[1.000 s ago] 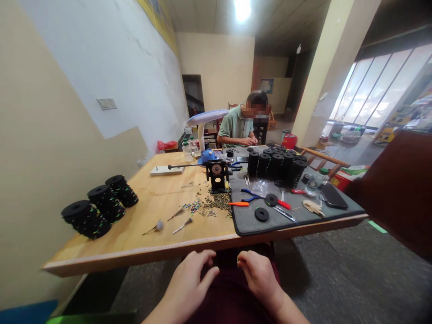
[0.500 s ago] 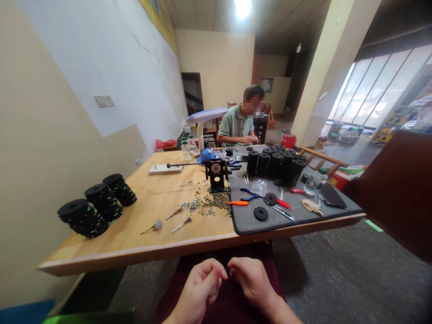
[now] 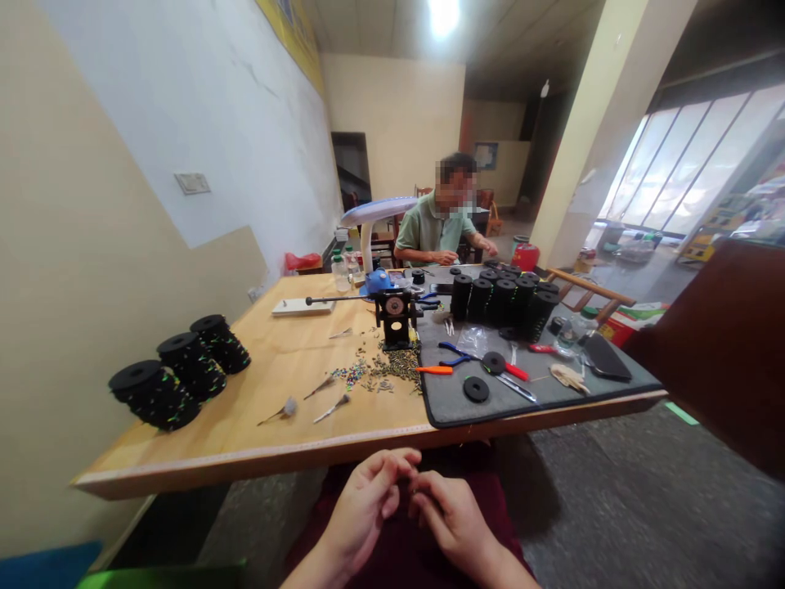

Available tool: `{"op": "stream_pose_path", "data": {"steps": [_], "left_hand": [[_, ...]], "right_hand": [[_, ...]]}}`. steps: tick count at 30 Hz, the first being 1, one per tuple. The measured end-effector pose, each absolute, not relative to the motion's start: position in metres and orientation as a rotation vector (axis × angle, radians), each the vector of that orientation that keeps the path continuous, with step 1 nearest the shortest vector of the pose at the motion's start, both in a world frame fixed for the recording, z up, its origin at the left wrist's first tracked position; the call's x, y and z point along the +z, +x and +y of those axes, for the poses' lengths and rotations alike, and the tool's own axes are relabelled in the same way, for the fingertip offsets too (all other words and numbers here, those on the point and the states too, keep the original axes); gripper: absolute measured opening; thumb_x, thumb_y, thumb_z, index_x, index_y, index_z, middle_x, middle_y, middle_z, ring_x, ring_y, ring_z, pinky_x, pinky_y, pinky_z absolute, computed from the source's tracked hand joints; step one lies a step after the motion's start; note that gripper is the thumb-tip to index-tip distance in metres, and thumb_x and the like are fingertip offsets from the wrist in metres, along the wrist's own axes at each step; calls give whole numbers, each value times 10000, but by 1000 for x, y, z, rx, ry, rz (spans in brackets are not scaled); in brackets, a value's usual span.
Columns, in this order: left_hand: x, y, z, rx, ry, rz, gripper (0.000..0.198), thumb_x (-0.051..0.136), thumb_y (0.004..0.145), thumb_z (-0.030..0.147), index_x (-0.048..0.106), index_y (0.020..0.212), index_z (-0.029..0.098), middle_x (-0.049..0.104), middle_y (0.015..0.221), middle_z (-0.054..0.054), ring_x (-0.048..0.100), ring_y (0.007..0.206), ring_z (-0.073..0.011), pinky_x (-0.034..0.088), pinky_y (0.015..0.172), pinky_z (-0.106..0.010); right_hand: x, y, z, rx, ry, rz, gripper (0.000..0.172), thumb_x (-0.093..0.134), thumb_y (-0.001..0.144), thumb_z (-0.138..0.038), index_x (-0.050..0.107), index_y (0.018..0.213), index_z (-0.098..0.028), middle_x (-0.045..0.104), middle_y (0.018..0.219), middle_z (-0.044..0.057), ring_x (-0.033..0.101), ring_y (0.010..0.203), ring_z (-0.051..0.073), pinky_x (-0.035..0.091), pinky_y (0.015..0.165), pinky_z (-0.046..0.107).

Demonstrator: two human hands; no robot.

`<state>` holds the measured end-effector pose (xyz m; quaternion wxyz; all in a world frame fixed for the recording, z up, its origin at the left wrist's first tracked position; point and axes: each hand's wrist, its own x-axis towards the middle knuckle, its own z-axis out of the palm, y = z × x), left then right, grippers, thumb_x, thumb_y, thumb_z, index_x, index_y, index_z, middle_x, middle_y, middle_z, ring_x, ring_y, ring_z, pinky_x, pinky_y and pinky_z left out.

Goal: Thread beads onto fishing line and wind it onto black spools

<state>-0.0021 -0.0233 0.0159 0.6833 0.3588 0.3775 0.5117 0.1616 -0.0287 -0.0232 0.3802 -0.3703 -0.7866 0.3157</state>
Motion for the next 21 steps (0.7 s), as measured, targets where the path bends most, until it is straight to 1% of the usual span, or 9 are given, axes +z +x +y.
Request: {"op": "stream_pose_path", "data": {"steps": [1,2,3,4,6,11,18,20,21], "left_hand": [[15,1,-23,1135,749,844,321,732,692,457,673,690,141,593,678,-23,335,482,-55,182,422,-181],[14,4,-23,1125,706,847,327,729,693,462,660,697,143,494,543,30,273,449,-48,145,416,-180],[13,6,-22,1117,683,858,334,724,695,468,647,697,143,380,469,74,214,434,-45,120,416,-181],[12,9,-22,1111,685,876,343,717,700,475,635,691,141,296,445,99,171,433,-45,106,417,-181],[12,11,-22,1096,752,940,372,693,714,496,618,670,134,235,443,113,128,439,-46,91,418,-187],[23,5,-24,1117,914,1078,435,657,714,558,613,653,130,247,442,109,147,432,-45,95,413,-194],[31,-10,-20,1206,881,1084,410,665,723,536,626,683,129,242,457,110,154,433,-45,115,404,-175],[36,-11,-19,1198,878,1080,399,670,720,529,637,686,132,299,449,96,205,423,-47,161,398,-163],[39,-12,-18,1182,899,1076,388,672,721,520,646,687,135,379,465,71,273,429,-55,214,404,-159]], "right_hand": [[-23,161,-28,788,-951,-2028,161,406,940,-249,560,939,-203,669,695,13,605,562,119,416,558,189],[-24,161,-28,759,-959,-2060,163,409,935,-240,568,941,-204,677,708,16,616,580,125,416,566,193],[-25,161,-27,717,-971,-2099,166,414,929,-226,579,936,-205,685,720,20,627,600,133,415,573,200],[-26,161,-26,666,-984,-2140,172,418,921,-211,590,925,-205,693,729,25,636,616,141,412,578,207],[-27,162,-25,568,-1000,-2208,185,422,909,-187,606,921,-200,707,747,36,649,635,154,406,582,220],[-29,174,-19,434,-1026,-2284,185,427,917,-185,609,940,-196,711,768,39,640,649,154,391,595,227],[-26,199,-9,270,-1070,-2264,205,411,927,-203,615,926,-189,675,704,40,592,603,148,370,572,232],[-26,202,-7,275,-1080,-2256,206,408,924,-195,613,927,-193,665,699,37,582,602,145,376,575,228],[-26,203,-6,282,-1082,-2250,205,407,923,-191,612,929,-194,660,698,36,579,606,145,381,578,226]]}}
